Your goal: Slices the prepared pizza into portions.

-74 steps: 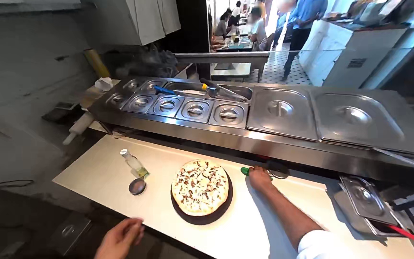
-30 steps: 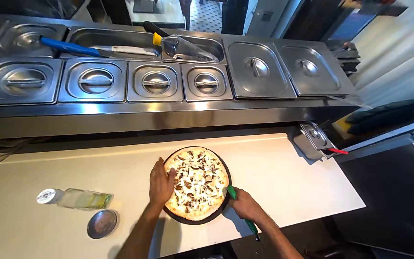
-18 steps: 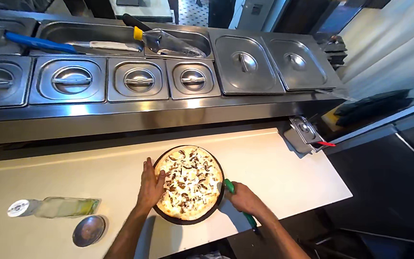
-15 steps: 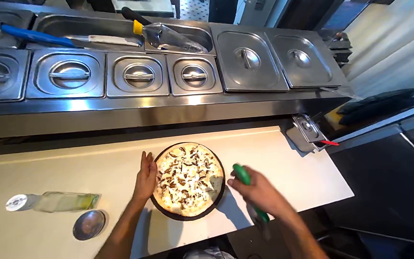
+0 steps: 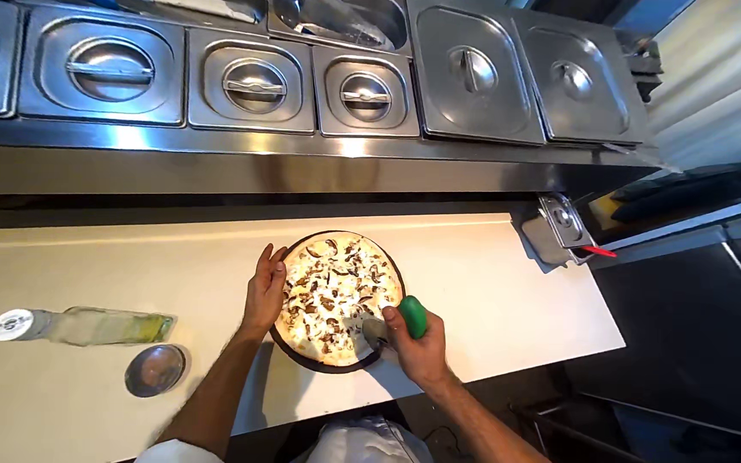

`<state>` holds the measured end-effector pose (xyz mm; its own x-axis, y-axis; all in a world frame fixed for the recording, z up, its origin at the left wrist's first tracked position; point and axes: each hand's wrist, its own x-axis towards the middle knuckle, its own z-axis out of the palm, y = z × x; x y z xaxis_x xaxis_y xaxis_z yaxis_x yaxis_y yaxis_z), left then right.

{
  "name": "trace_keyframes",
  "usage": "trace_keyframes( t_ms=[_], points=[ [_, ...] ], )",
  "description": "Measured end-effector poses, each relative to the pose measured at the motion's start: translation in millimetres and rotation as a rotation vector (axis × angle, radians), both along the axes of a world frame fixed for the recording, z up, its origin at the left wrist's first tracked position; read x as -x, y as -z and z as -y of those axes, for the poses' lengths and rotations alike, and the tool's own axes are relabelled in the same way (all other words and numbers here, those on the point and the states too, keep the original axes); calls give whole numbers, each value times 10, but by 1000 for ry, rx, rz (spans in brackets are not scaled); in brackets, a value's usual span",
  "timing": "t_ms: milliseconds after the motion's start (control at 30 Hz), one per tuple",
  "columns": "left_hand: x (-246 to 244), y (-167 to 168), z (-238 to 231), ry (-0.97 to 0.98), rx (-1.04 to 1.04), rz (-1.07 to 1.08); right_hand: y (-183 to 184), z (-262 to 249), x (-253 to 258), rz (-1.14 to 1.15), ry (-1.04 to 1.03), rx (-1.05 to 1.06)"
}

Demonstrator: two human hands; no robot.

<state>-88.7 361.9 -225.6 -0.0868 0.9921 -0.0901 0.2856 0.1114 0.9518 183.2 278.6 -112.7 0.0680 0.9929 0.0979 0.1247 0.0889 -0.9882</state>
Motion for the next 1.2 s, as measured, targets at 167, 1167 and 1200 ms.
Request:
trace_keyframes(
  t_ms=[167,1167,1200],
  points=[
    [-1,31,-24,12,-37,-75,21,-150,79,116,69,61],
    [101,134,-91,-66,38,192,102,-1800,1418,251,134,-185],
    [96,129,-91,-68,35,187,84,-1779,1399,239,188,-161]
  ],
)
